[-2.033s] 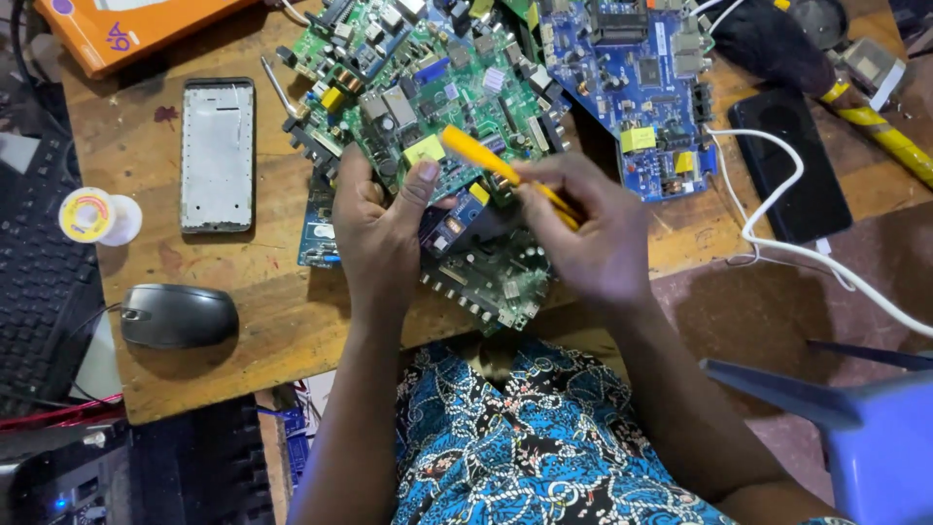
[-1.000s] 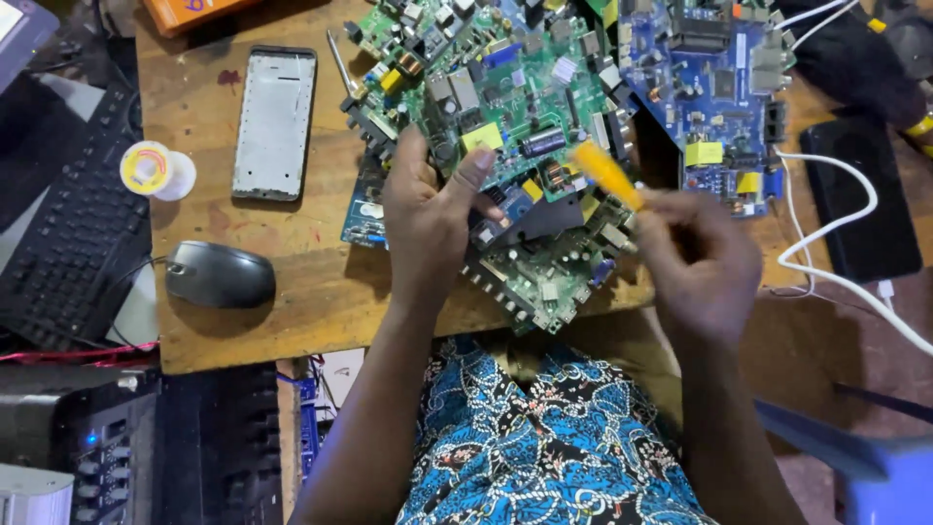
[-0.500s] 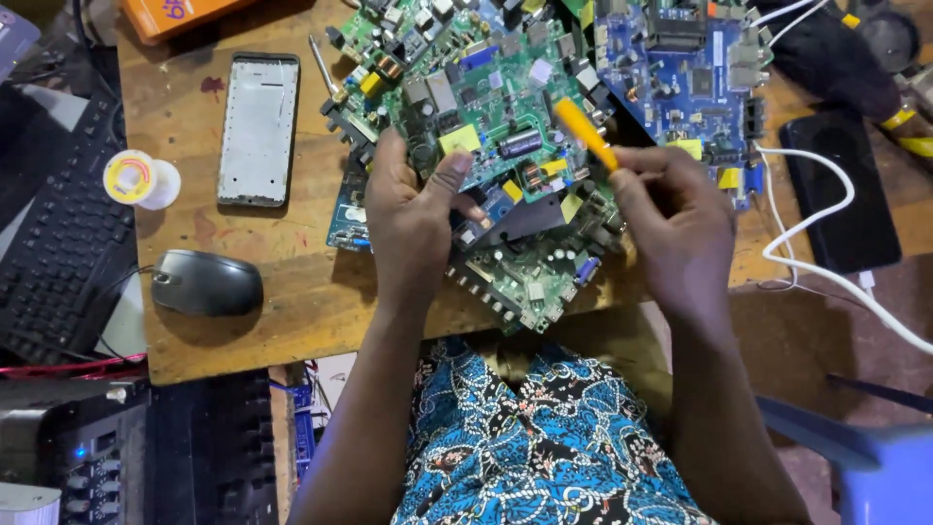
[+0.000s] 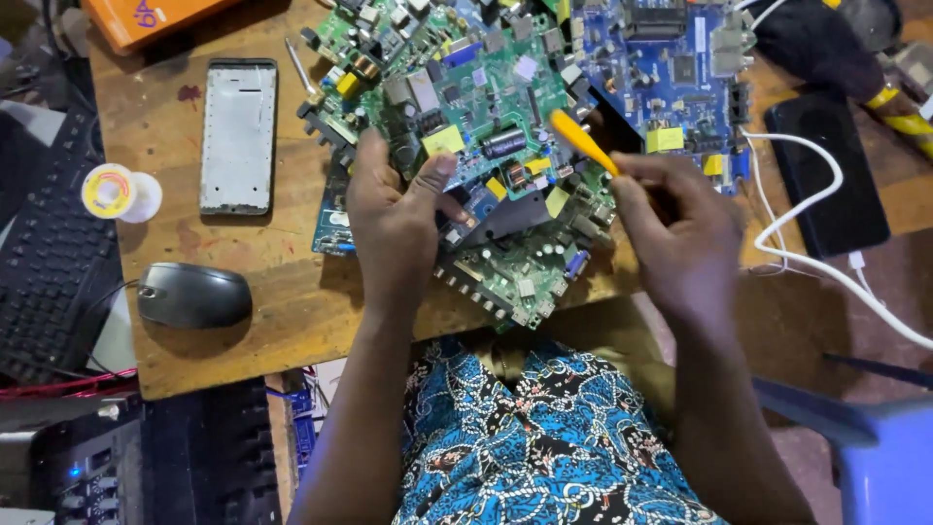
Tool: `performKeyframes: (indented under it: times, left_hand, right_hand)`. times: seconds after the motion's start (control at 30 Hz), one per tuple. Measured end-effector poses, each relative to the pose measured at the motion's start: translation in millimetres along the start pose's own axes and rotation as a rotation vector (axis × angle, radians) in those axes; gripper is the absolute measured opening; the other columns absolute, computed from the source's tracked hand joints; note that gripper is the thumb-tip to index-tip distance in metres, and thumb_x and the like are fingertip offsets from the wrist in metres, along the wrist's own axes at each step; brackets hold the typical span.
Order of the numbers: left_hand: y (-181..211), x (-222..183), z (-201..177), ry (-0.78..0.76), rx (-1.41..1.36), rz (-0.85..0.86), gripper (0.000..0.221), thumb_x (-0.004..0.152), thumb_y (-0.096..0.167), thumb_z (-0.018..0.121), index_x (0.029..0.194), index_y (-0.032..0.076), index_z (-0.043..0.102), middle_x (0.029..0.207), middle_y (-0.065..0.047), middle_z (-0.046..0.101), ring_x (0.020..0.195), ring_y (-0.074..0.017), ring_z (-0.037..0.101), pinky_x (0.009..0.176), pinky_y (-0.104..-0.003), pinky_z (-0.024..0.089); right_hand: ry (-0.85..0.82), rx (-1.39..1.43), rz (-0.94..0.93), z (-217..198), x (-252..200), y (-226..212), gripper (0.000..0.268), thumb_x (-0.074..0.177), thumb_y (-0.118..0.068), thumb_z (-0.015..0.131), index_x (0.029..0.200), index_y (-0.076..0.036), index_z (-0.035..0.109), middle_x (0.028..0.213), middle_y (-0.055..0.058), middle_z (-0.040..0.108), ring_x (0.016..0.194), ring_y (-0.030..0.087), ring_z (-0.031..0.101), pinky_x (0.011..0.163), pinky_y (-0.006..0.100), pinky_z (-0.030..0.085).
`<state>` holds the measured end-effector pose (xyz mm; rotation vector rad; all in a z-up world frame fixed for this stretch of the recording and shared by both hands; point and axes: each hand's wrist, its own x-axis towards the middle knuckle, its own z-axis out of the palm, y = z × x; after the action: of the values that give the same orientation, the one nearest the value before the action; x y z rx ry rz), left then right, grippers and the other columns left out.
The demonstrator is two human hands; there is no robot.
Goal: The person is sorting through a pile of electronic circuit boards, picking them up to inspect their components using a yellow plastic tool.
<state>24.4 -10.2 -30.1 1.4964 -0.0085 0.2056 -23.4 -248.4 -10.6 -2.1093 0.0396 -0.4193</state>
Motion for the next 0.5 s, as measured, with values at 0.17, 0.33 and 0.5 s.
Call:
performKeyframes:
  times: [0.17, 0.33, 0.5]
  left_hand:
    - [-8, 1, 5, 0.049, 0.046, -0.034, 0.051, 0.106, 0.013, 0.07, 0.141, -0.004, 0.038, 0.125, -0.028, 0.05, 0.06, -0.0185, 0.077, 0.054, -0.026, 0.064]
    - [-4, 0, 4, 0.059, 0.086, -0.052, 0.057, 0.105, 0.014, 0.071, 0.143, -0.006, 0.034, 0.128, -0.03, 0.047, 0.059, -0.0183, 0.076, 0.052, -0.026, 0.062]
    - [13, -2, 8, 0.043, 0.074, 0.023, 0.018, 0.109, 0.008, 0.068, 0.112, 0.001, 0.052, 0.072, -0.01, 0.065, 0.054, -0.0194, 0.073, 0.058, -0.033, 0.057]
  right_hand:
    - [-0.046, 0.004, 0.256, 0, -2, -24, 0.02, 0.108, -0.003, 0.072, 0.127, -0.005, 0.079, 0.094, 0.017, 0.073, 0.076, 0.02, 0.069, 0.064, 0.037, 0.064]
    - [0.004, -0.03, 0.165, 0, -30, -1, 0.019, 0.105, 0.0, 0.077, 0.124, -0.001, 0.081, 0.093, 0.023, 0.076, 0.087, 0.024, 0.073, 0.077, 0.045, 0.062]
    - [0.085, 0.042, 0.033, 26, -10, -1, 0.021, 0.106, 0.006, 0.075, 0.126, -0.001, 0.081, 0.097, 0.026, 0.077, 0.086, 0.031, 0.077, 0.077, 0.044, 0.062]
